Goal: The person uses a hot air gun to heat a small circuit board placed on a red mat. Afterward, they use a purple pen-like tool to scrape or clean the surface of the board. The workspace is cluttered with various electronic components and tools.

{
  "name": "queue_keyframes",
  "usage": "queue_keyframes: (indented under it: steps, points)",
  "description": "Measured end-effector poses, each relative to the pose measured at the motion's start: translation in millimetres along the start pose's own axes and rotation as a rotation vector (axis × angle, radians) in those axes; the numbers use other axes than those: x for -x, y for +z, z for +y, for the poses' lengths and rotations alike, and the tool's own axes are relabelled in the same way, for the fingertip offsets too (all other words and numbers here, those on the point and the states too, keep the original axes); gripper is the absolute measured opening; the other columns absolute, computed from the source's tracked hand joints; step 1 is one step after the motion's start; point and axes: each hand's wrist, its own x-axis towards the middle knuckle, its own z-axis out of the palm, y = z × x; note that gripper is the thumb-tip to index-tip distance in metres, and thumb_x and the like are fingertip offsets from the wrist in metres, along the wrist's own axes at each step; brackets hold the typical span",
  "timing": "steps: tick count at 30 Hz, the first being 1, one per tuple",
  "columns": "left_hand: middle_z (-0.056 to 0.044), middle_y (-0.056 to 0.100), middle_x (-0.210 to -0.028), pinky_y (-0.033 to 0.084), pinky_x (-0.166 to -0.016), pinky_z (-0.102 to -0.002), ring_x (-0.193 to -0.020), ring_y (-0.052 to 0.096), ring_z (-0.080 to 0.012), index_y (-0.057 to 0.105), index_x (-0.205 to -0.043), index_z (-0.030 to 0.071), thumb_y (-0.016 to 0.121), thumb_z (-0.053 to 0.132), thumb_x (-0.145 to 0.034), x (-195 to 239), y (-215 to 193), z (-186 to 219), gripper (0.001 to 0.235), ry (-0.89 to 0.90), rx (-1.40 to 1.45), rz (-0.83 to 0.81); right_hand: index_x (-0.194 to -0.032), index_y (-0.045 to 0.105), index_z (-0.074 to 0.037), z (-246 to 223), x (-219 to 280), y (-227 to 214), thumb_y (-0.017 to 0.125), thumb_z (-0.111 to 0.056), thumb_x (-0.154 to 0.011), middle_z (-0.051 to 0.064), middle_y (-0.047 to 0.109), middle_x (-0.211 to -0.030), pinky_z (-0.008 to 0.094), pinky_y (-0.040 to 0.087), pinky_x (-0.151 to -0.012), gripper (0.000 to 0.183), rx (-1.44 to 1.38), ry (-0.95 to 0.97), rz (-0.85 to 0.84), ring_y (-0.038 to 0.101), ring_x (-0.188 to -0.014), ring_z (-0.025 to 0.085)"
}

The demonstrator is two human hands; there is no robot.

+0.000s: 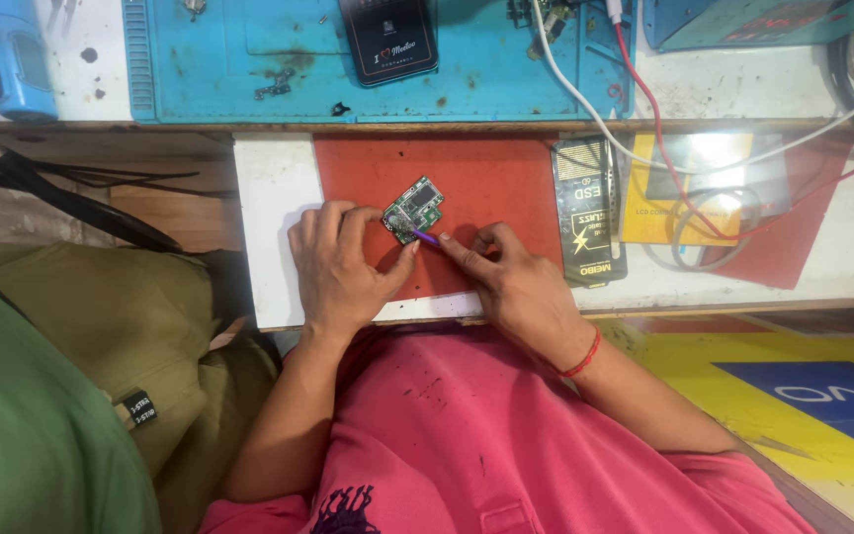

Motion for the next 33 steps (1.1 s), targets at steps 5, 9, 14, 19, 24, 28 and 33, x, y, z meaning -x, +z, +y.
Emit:
queue_keyframes:
  steps: [5, 9, 14, 19, 24, 28, 33]
  points:
    - [-0.005, 0.058, -0.107, 0.04, -0.088, -0.046, -0.101, 0.054, -0.027, 0.069, -0.106, 0.01, 0.088, 0.04, -0.078, 0.1, -1.1, -0.3, 0.045, -0.017, 0.005, -0.026, -0.142, 0.064, -0.019, -0.9, 0.6, -1.5, 0.06, 0.0, -0.088, 0.012, 0.062, -0.109, 0.046, 0.056, -0.062, 0.057, 0.043, 0.106, 0.04, 0.067, -0.07, 0.034]
    - [-0.004, 0.058, -0.107, 0.04, -0.088, -0.046, -0.102, 0.054, -0.0274, 0.068, -0.107, 0.01, 0.087, 0.039, -0.076, -0.6, -2.3, 0.3, 0.047, 0.008, 0.016, -0.004, -0.142, 0.064, -0.018, 1.6, -3.2, -3.1, 0.06, 0.002, -0.08, 0.013, 0.061, -0.107, 0.046, 0.056, -0.061, 0.066, 0.051, 0.028, -0.07, 0.066, -0.067, 0.034]
    - [-0.005, 0.058, -0.108, 0.041, -0.089, -0.045, -0.101, 0.053, -0.0277, 0.068, -0.107, 0.01, 0.088, 0.038, -0.077, 0.4, -1.1, 1.0, 0.046, -0.016, 0.008, -0.017, -0.141, 0.065, -0.017, 11.3, -12.4, -4.3, 0.063, -0.002, -0.086, 0.012, 0.059, -0.107, 0.042, 0.057, -0.062, 0.056, 0.059, -0.007, 0.121, 0.068, -0.075, 0.031]
    - [-0.005, 0.057, -0.109, 0.041, -0.09, -0.046, -0.102, 0.054, -0.0268, 0.068, -0.108, 0.01, 0.089, 0.039, -0.077, 0.0, -0.1, 0.3, 0.047, -0.007, 0.008, -0.022, -0.139, 0.067, -0.017, 12.8, -5.2, -0.1, 0.064, 0.0, -0.084, 0.013, 0.061, -0.106, 0.043, 0.055, -0.061, 0.058, 0.057, -0.008, -0.013, 0.066, -0.072, 0.031]
    - [-0.007, 0.055, -0.113, 0.04, -0.092, -0.046, -0.105, 0.054, -0.0271, 0.068, -0.113, 0.011, 0.09, 0.035, -0.076, 1.8, -4.2, 1.7, 0.049, -0.007, 0.025, 0.012, -0.138, 0.068, -0.016, 11.8, -2.7, 4.2, 0.063, 0.003, -0.086, 0.012, 0.06, -0.1, 0.044, 0.052, -0.074, 0.056, 0.094, -0.056, 0.114, 0.063, -0.085, 0.033]
    - [-0.006, 0.054, -0.115, 0.04, -0.094, -0.046, -0.107, 0.053, -0.0289, 0.068, -0.111, 0.012, 0.09, 0.035, -0.076, 3.5, -4.7, 1.9, 0.048, 0.0, 0.011, 0.029, -0.136, 0.069, -0.017, 13.4, -3.7, 4.6, 0.06, 0.004, -0.083, 0.012, 0.06, -0.099, 0.044, 0.052, -0.076, 0.058, 0.044, -0.084, 0.075, 0.063, -0.083, 0.032]
    - [-0.006, 0.054, -0.115, 0.039, -0.092, -0.046, -0.105, 0.052, -0.0273, 0.069, -0.112, 0.011, 0.091, 0.036, -0.08, 5.3, -2.1, -4.0, 0.046, 0.0, 0.046, -0.009, -0.142, 0.066, -0.013, 13.3, -1.1, 6.6, 0.061, 0.003, -0.089, 0.015, 0.06, -0.106, 0.045, 0.052, -0.071, 0.055, 0.049, -0.075, 0.05, 0.065, -0.084, 0.033]
